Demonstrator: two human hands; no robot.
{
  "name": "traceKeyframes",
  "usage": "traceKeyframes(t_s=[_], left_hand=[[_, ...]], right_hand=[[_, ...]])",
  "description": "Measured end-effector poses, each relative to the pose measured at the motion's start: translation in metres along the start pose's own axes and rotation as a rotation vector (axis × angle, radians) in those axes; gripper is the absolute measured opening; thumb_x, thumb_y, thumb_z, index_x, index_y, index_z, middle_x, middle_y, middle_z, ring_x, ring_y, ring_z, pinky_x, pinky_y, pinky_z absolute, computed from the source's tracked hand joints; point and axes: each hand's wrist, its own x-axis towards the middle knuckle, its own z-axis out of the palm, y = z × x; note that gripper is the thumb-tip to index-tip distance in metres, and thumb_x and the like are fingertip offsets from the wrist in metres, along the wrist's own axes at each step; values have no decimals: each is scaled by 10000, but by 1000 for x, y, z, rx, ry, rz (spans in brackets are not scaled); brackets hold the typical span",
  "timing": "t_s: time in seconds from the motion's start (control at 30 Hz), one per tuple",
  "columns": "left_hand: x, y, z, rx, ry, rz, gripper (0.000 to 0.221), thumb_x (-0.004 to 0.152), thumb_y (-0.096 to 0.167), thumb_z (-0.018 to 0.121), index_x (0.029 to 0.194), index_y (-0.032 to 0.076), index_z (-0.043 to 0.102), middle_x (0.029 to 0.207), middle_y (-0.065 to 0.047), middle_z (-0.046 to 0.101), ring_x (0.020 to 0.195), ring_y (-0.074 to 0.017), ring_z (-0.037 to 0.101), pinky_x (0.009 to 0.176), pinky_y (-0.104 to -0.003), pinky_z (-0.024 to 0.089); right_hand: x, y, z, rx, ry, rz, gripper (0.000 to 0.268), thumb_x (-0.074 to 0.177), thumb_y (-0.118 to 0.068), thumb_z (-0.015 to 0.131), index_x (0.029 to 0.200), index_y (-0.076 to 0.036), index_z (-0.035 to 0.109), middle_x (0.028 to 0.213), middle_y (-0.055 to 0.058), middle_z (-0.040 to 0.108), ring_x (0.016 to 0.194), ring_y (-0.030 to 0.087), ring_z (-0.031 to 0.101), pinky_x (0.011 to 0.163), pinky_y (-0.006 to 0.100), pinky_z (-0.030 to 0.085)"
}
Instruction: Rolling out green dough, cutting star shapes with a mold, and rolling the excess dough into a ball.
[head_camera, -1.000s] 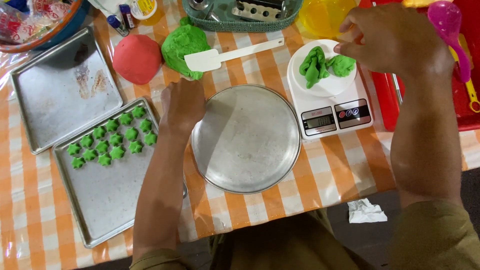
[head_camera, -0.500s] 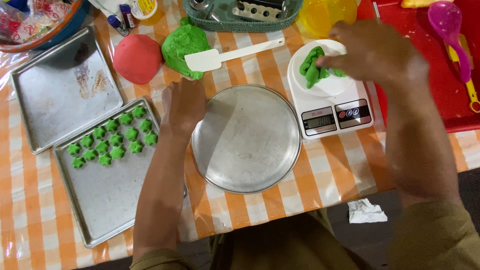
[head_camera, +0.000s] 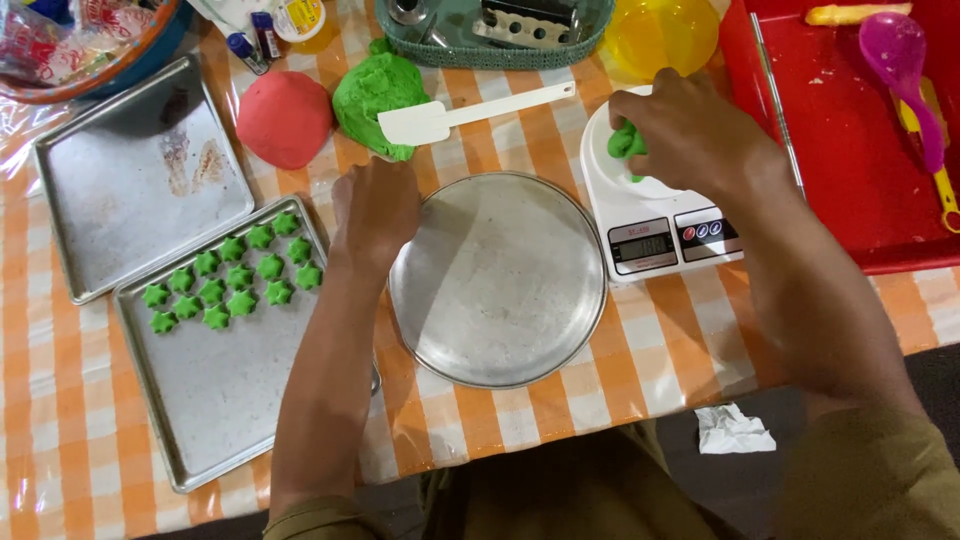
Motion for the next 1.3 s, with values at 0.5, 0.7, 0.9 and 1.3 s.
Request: traceKeyframes(t_s=[0.5, 0.7, 0.9, 1.3], left_hand=[[-55, 42, -101, -652, 415, 322, 85, 948, 146, 641, 897, 149, 708, 804, -10, 743, 691, -284, 683, 510, -454, 445], [-52, 35, -95, -657, 442, 325, 122, 958, 176, 659, 947, 84, 738, 811, -66, 747, 676, -283, 685, 487, -430, 442], [-60, 52, -110, -1114, 484, 453, 426, 1044, 334, 558, 1334, 24, 594, 1247, -172, 722, 1118, -283, 734, 888, -398, 630], [-63, 50, -110, -1669, 635, 147, 483, 999, 536, 519, 1183, 109, 649, 809, -64, 704, 541, -92, 610, 348, -194, 430]], right_hand=[[-9, -11, -26, 192, -21, 41, 398, 826, -120, 833, 1170, -125, 633, 1147, 141, 689, 1111, 360, 592, 954, 499, 435], [-2, -14, -22, 189, -175, 69, 426, 838, -82, 818, 1177, -231, 606, 1272, 160, 459, 1090, 372, 523, 963, 516, 404], [-15, -29, -40, 420, 211, -213, 401, 816, -74, 837, 1157, -139, 636, 1174, 124, 529, 1087, 288, 554, 877, 428, 471], [-36, -101, -84, 592, 870, -635, 229, 1071, 93, 831, 1262, 101, 704, 1235, 267, 722, 1124, 355, 678, 802, 392, 542]])
